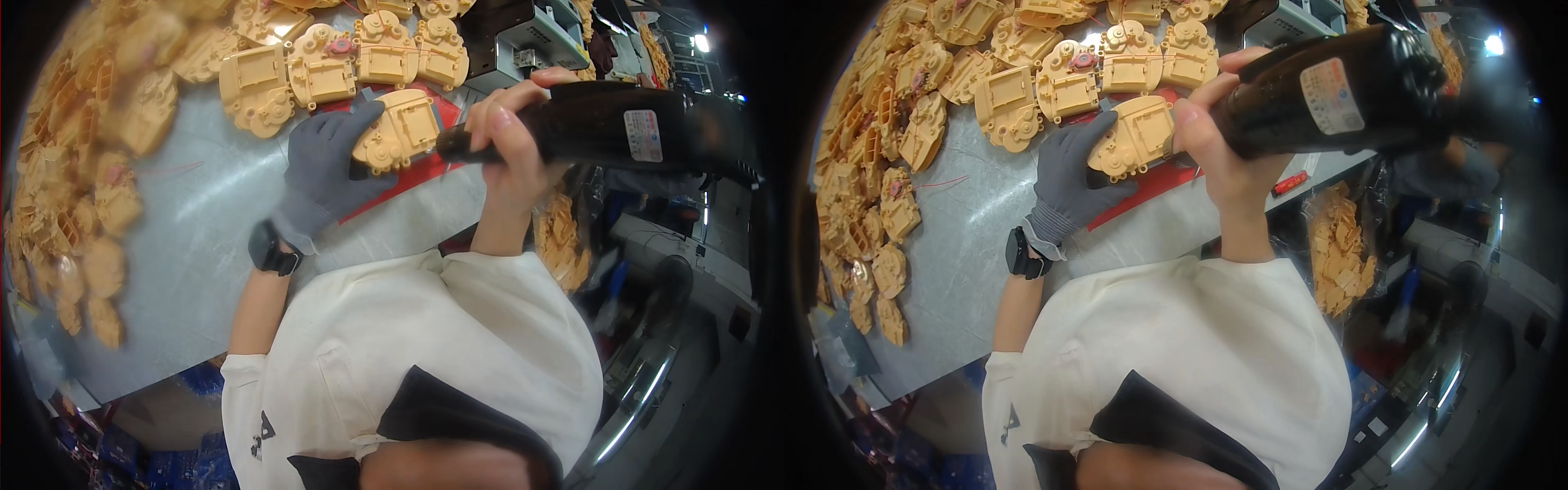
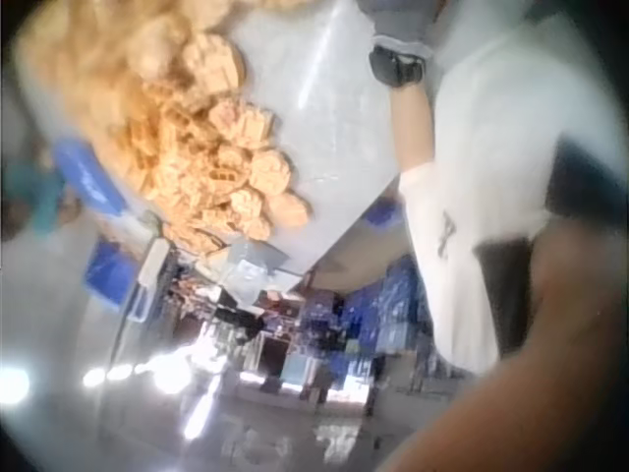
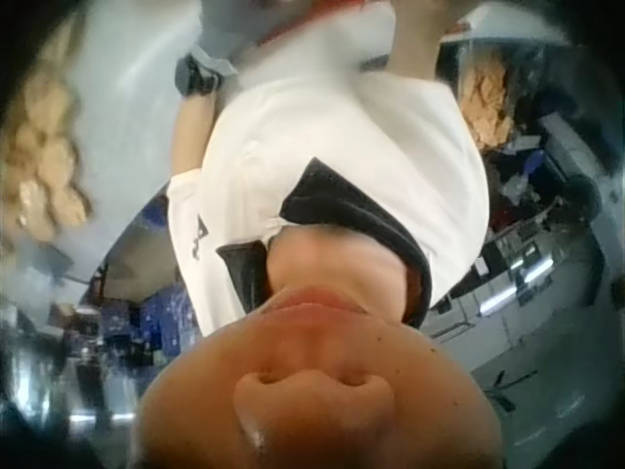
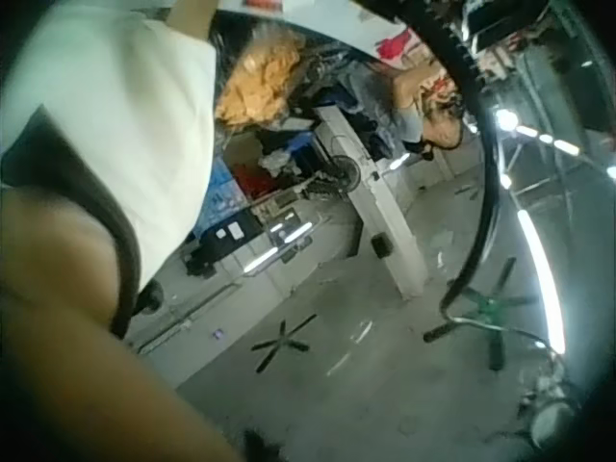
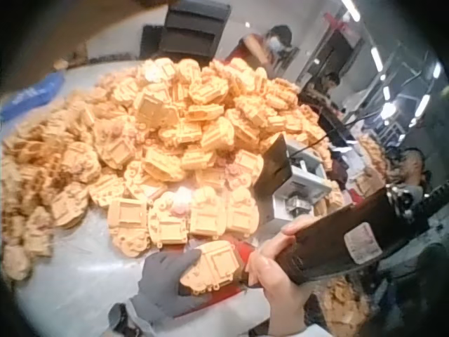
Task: The person assembles plastic toy parts by holding the components in place and driving screws into them using an electric screwdriver.
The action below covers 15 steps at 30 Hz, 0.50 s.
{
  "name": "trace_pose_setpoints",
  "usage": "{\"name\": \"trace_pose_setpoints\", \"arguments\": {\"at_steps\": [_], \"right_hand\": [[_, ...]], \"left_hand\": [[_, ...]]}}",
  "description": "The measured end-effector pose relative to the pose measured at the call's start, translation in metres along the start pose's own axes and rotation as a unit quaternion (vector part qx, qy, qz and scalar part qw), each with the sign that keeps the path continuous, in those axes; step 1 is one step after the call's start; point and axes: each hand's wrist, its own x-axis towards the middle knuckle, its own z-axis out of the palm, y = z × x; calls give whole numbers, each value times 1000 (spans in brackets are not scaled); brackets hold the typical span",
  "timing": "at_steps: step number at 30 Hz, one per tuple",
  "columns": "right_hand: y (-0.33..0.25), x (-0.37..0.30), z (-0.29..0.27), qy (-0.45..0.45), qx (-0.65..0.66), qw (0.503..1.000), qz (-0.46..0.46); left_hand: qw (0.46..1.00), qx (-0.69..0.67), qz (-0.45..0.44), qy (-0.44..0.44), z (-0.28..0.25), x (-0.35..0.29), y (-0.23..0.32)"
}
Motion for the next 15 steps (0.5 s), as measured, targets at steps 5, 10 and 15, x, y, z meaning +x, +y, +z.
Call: {"name": "trace_pose_setpoints", "arguments": {"at_steps": [5, 10, 15], "right_hand": [[4, 3, -1, -24, 28, 999, -5], [5, 3, -2, -16, 41, 999, 19], [10, -2, -5, -20, -15, 998, -54]], "left_hand": [[1000, 15, -3, 3, -2, 0, 1], [1000, -4, 7, -3, -1, 3, -2], [1000, -2, 7, 2, -3, 4, 0]]}}
